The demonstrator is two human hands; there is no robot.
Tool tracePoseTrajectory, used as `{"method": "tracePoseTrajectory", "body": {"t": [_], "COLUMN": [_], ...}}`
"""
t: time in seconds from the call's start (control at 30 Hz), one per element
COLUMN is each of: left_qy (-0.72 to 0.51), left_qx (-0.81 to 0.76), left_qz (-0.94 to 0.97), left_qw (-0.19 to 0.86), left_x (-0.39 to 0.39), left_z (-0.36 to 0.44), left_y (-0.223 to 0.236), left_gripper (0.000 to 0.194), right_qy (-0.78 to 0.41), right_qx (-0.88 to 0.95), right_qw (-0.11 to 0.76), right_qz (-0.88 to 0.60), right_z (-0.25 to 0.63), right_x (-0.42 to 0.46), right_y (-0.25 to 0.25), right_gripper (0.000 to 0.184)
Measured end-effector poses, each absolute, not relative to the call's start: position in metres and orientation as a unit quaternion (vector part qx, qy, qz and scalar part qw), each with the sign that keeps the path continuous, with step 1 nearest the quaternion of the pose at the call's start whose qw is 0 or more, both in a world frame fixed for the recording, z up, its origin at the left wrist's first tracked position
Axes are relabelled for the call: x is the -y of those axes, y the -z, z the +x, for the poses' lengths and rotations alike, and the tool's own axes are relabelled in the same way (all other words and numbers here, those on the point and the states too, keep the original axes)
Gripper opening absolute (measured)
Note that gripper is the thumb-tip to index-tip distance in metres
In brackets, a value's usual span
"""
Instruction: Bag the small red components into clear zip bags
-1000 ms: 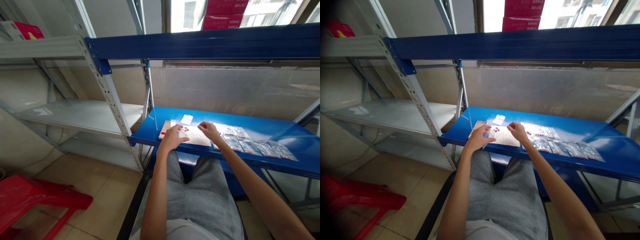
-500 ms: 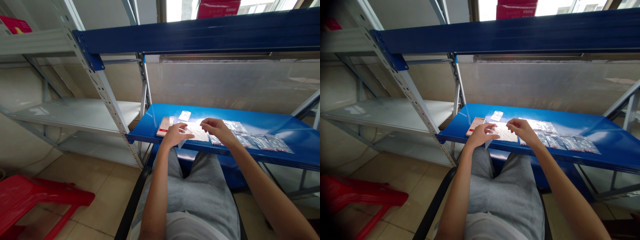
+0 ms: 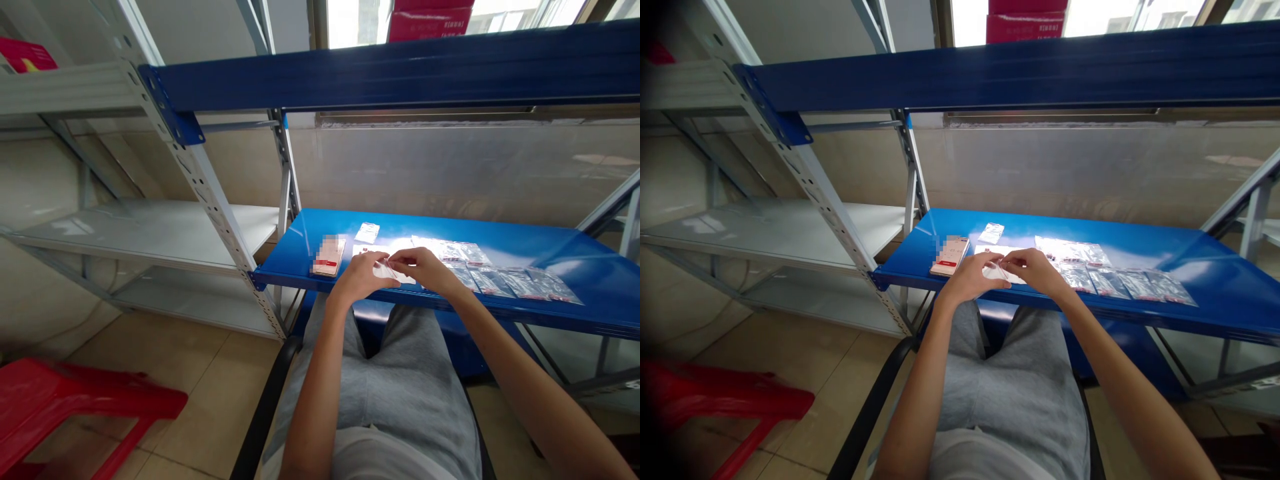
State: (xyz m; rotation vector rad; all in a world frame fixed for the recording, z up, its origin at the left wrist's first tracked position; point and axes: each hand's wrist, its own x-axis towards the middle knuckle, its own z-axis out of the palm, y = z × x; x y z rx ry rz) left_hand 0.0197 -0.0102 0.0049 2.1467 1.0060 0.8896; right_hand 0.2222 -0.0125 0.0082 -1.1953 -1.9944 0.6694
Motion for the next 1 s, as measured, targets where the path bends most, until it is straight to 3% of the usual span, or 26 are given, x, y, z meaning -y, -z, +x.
{"method": "tracePoseTrajectory", "body": {"t": [0.37, 0.57, 0.7, 1.0], "left_qy": [-0.344, -0.343, -0.357, -0.385], "left_qx": [-0.367, -0.375, -0.413, -0.404], "left_qz": [0.807, 0.805, 0.775, 0.761], "left_qw": [0.310, 0.307, 0.318, 0.331], "left_x": [0.011, 0.010, 0.006, 0.000], "left_z": [0.019, 0.017, 0.011, 0.001], "left_y": [-0.009, -0.006, -0.001, 0.000], "left_gripper": [0.053, 0.054, 0.062, 0.053], "right_qy": [-0.216, -0.225, -0.249, -0.346], "right_qx": [0.783, 0.771, 0.747, 0.774], "right_qw": [0.326, 0.357, 0.373, 0.325], "right_qz": [-0.483, -0.478, -0.490, -0.419], "right_z": [0.215, 0.215, 0.217, 0.209], "right_x": [0.014, 0.015, 0.015, 0.024], "right_y": [-0.005, -0.006, -0.004, -0.006], "right_gripper": [0.034, 0.033, 0.033, 0.044]}}
